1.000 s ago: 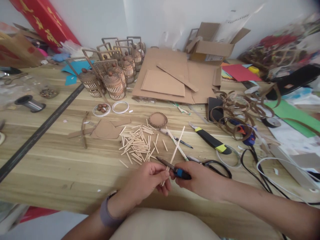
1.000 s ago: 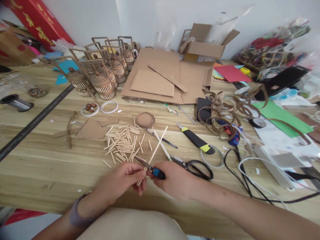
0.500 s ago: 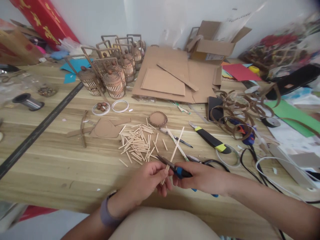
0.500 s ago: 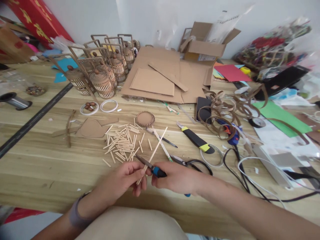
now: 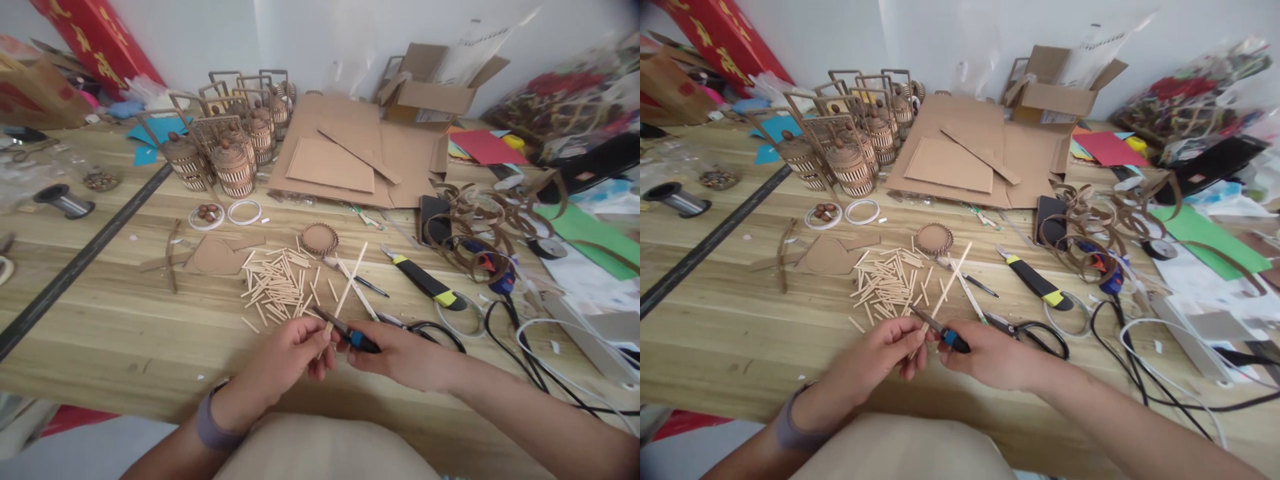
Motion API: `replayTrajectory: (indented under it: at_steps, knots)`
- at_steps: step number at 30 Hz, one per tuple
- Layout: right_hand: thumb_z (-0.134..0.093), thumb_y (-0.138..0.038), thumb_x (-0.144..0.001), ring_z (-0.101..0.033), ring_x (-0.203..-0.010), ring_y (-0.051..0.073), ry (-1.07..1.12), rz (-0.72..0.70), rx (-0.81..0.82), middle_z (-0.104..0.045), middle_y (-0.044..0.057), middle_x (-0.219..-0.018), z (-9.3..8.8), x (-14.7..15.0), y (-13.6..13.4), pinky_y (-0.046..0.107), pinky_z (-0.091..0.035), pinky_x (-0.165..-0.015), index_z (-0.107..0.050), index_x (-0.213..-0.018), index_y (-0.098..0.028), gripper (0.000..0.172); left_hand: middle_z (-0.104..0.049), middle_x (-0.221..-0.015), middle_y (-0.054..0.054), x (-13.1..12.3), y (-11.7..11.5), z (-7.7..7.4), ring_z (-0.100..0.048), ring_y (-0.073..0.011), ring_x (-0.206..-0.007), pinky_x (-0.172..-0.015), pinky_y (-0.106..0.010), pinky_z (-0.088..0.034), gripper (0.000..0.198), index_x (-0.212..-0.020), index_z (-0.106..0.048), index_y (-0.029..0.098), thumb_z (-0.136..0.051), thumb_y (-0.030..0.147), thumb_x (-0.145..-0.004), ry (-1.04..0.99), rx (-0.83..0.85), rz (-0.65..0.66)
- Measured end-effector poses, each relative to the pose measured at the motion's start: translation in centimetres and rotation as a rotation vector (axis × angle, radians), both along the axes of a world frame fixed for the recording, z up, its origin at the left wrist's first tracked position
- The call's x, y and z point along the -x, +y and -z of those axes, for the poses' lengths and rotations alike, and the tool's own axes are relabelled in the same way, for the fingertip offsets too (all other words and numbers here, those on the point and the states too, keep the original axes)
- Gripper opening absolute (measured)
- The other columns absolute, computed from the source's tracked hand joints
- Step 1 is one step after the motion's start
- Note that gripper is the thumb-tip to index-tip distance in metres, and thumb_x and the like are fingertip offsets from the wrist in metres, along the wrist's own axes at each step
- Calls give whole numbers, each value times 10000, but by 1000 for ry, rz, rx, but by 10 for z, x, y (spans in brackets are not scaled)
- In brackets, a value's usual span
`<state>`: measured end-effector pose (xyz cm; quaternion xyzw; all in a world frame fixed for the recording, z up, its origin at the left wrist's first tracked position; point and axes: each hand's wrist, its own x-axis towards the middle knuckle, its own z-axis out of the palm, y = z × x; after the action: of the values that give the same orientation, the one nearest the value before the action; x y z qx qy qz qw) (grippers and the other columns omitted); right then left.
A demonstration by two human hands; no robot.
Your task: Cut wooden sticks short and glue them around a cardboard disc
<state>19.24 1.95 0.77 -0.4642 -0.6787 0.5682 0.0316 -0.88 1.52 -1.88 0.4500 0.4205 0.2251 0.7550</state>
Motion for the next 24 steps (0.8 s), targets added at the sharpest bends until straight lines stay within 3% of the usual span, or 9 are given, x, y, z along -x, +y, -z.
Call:
replayTrajectory:
  at_steps: [2, 5, 8, 10, 12, 14, 16, 20, 24]
  knots:
    - [-524, -269, -842, -608, -780, 184, -128, 13, -89, -678, 31, -856, 1, -7, -1, 286, -476, -705, -621, -932, -190, 154, -583, -629, 19, 6, 3, 0, -484, -86, -489, -501, -212, -365, 321, -821, -581, 151, -539, 468, -849, 46, -46, -40]
    - [-463, -273, -894, -608, -725, 205, -311, 109, -418, -650, 58, -813, 3, -14, -4, 319, -485, -659, -585, -906, -188, 149, -575, -631, 25, 12, 7, 0, -498, -96, -509, -515, -214, -378, 285, -832, -568, 162, -498, 434, -881, 134, -100, -43]
    - [-451, -246, -913, -619, -981, 258, -296, 162, -826, -600, 155, -1126, 4, -12, -5, 368, -512, -782, -562, -1076, -176, 210, -583, -643, 23, 12, 8, -2, -527, -112, -534, -540, -226, -404, 277, -805, -543, 181, -450, 419, -909, 206, -180, 85]
    - [-469, -230, -916, -575, -1124, 276, -288, 135, -985, -486, 182, -1340, 6, -6, -3, 371, -508, -839, -540, -1164, -184, 262, -594, -648, 18, 9, 8, -4, -553, -123, -561, -573, -236, -421, 281, -758, -519, 194, -419, 394, -928, 271, -261, 153]
    - [-491, -239, -921, -612, -1054, 268, -337, 107, -1024, -521, 170, -1314, 10, 1, 0, 350, -517, -774, -550, -1143, -187, 236, -600, -636, 13, 5, 6, -5, -573, -133, -583, -608, -244, -426, 285, -716, -498, 201, -392, 340, -942, 372, -357, 183]
    - [-519, -270, -920, -650, -870, 253, -419, 92, -1028, -635, 128, -1087, 16, 7, 3, 333, -500, -666, -570, -1073, -182, 183, -609, -631, 3, 2, 5, -5, -588, -148, -606, -632, -255, -418, 277, -700, -497, 204, -383, 276, -943, 511, -479, 177]
    - [-554, -291, -907, -642, -750, 246, -510, 92, -1045, -651, 77, -899, 21, 12, 4, 323, -463, -611, -580, -1025, -181, 163, -627, -648, -13, 0, 4, -3, -602, -168, -628, -637, -269, -408, 254, -721, -522, 202, -388, 225, -935, 661, -599, 159]
    - [-613, -312, -876, -628, -695, 232, -625, 138, -1089, -653, 56, -833, 27, 17, 3, 303, -394, -582, -577, -963, -182, 161, -677, -722, -56, -3, 2, 1, -638, -202, -681, -638, -285, -399, 254, -809, -593, 193, -377, 173, -941, 858, -763, 169]
    - [-627, -294, -860, -629, -695, 232, -700, 190, -1054, -668, 54, -814, 26, 25, 1, 299, -348, -578, -561, -912, -186, 137, -711, -801, -93, -5, 2, 1, -668, -226, -733, -644, -294, -403, 262, -883, -625, 188, -373, 157, -947, 948, -810, 188]
